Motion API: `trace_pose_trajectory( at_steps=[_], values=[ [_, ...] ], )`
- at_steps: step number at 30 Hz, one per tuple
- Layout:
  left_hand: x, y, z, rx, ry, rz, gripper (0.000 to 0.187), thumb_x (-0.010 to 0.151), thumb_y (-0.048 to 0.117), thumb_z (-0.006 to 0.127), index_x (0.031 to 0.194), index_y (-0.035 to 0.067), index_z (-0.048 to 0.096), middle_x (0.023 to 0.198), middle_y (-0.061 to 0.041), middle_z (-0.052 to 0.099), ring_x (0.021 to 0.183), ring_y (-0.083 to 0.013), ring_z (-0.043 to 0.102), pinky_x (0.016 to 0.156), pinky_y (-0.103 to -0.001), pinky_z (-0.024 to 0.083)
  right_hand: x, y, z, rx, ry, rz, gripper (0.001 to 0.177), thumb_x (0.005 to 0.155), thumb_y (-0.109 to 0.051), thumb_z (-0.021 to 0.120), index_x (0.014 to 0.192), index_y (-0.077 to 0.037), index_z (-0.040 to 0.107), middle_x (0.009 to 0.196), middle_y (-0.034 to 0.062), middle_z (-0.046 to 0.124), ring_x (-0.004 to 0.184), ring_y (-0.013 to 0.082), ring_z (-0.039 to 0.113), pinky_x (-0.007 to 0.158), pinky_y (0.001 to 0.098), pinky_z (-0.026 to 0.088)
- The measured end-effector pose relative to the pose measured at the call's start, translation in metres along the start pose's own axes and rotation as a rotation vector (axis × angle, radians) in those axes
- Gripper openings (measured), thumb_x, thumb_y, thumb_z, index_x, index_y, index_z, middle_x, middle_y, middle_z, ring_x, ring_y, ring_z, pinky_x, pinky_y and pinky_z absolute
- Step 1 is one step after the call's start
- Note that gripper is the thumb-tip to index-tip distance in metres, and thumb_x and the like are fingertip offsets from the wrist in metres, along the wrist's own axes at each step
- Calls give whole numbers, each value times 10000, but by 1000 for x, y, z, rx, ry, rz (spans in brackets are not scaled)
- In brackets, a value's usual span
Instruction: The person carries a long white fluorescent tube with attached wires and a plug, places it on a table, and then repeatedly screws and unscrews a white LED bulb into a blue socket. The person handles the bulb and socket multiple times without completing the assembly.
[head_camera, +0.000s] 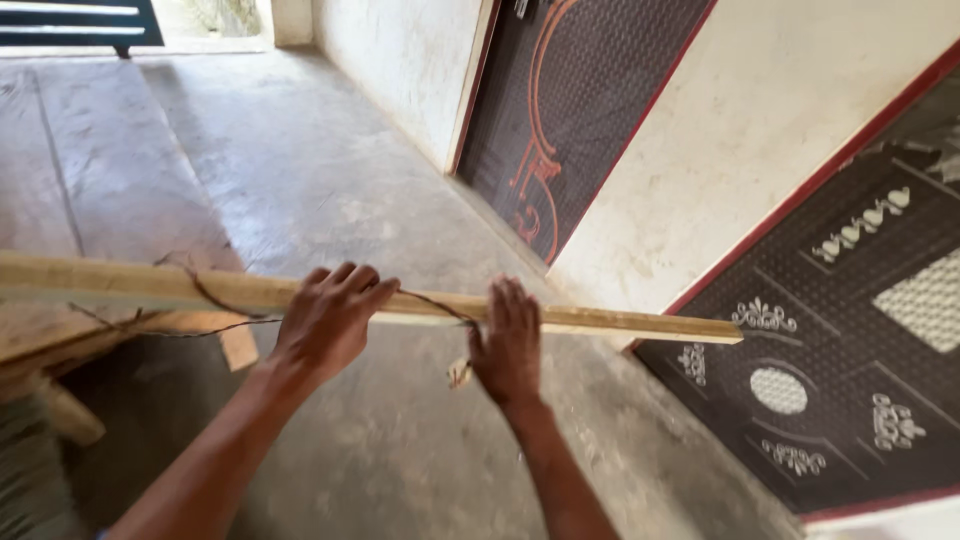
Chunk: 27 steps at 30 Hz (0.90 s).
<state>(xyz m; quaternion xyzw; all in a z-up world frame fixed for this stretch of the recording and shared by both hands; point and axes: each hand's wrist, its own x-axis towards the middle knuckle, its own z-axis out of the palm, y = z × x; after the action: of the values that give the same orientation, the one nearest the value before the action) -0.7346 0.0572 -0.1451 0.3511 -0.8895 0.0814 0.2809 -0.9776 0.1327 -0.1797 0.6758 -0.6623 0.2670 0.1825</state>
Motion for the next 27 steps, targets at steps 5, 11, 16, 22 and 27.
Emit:
trace_pose_trajectory(
  at_steps=[5, 11, 16, 22, 27],
  values=[
    [55, -41, 55, -24, 19, -28, 419, 798, -60, 651, 1161, 141, 715, 1019, -12, 677, 1005, -222, 639, 850, -405, 494, 56, 1, 63, 163, -44, -124, 724, 882, -210, 683, 1482, 67, 388, 1550, 219, 417, 1476, 369, 327, 1215, 506, 207],
    [124, -127, 96, -91, -19, 10, 423, 800, -74, 633, 1153, 146, 710, 1039, -12, 688, 1018, -217, 644, 846, -408, 497, 147, 27, 120, -3, -39, -45, 638, 851, -148, 667, 1432, 33, 472, 1498, 198, 485, 1450, 350, 377, 1210, 499, 251],
    [192, -183, 133, -47, -67, 124, 458, 799, -48, 640, 1232, 98, 664, 1054, -49, 672, 1029, -241, 630, 866, -410, 498, 216, 42, 184, -11, 23, 28, 511, 916, -115, 639, 1404, -9, 534, 1426, 138, 567, 1405, 310, 455, 1195, 497, 290],
    [272, -220, 179, -30, -103, 235, 530, 783, -30, 645, 1296, 105, 640, 1065, -63, 631, 1022, -252, 617, 842, -406, 502, 279, 76, 236, 37, 51, 115, 516, 852, -83, 660, 1352, -5, 557, 1375, 140, 595, 1365, 315, 476, 1171, 498, 298],
    [340, -244, 243, -74, -27, 266, 432, 814, 25, 644, 1234, 127, 665, 1091, -76, 606, 1056, -264, 607, 867, -400, 493, 332, 129, 291, 48, 98, 105, 488, 863, -93, 673, 1333, -1, 580, 1346, 157, 609, 1341, 320, 489, 1165, 503, 303]
  ],
)
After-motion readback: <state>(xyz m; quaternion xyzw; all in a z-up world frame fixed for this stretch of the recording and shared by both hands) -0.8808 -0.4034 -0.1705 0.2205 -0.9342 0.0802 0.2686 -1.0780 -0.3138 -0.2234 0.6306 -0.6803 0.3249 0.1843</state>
